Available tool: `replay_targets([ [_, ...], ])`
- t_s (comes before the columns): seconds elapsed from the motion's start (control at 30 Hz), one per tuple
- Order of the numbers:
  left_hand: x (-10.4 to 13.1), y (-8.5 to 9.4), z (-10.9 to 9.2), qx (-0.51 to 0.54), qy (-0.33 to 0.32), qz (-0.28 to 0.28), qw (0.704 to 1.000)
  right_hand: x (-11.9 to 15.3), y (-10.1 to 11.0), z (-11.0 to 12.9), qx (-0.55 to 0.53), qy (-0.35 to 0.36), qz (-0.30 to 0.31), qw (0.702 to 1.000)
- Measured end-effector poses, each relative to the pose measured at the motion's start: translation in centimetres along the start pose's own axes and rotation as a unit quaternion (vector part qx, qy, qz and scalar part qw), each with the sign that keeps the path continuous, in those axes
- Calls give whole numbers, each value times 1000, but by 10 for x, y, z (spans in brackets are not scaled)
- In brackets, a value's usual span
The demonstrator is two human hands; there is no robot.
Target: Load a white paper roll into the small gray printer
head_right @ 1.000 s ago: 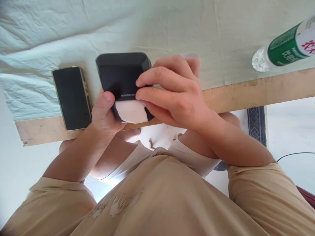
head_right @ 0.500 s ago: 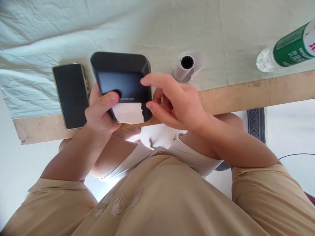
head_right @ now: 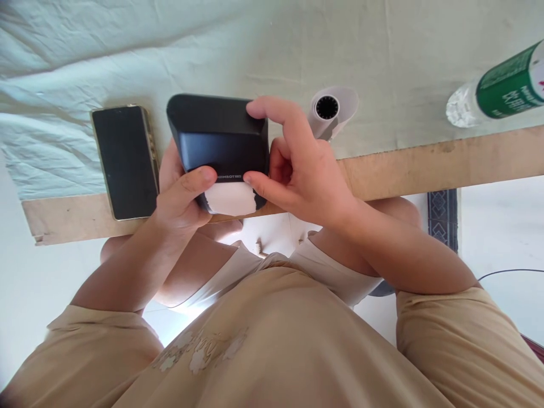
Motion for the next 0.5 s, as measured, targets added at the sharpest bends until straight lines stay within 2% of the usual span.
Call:
replay_targets([
  [0.2, -3, 10, 2, -16, 15, 16, 1000, 2, 0, -4, 11, -20, 1, 1000],
  [0.37, -11, 8, 9, 44, 6, 81, 996, 2, 3, -5, 6, 11, 2, 1000],
  [0.5, -13, 8, 13, 30, 46, 29, 998, 2, 4, -3, 19, 27, -17, 999],
])
Point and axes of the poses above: each hand's wrist, its own x-axis away from the middle knuckle, its own y-axis out of the back of the hand, z = x × y, the point moved 1 cm from there along -x, towards the middle knuckle, and after that the axes turned 6 degrees about -z, right-handed, at the moved point
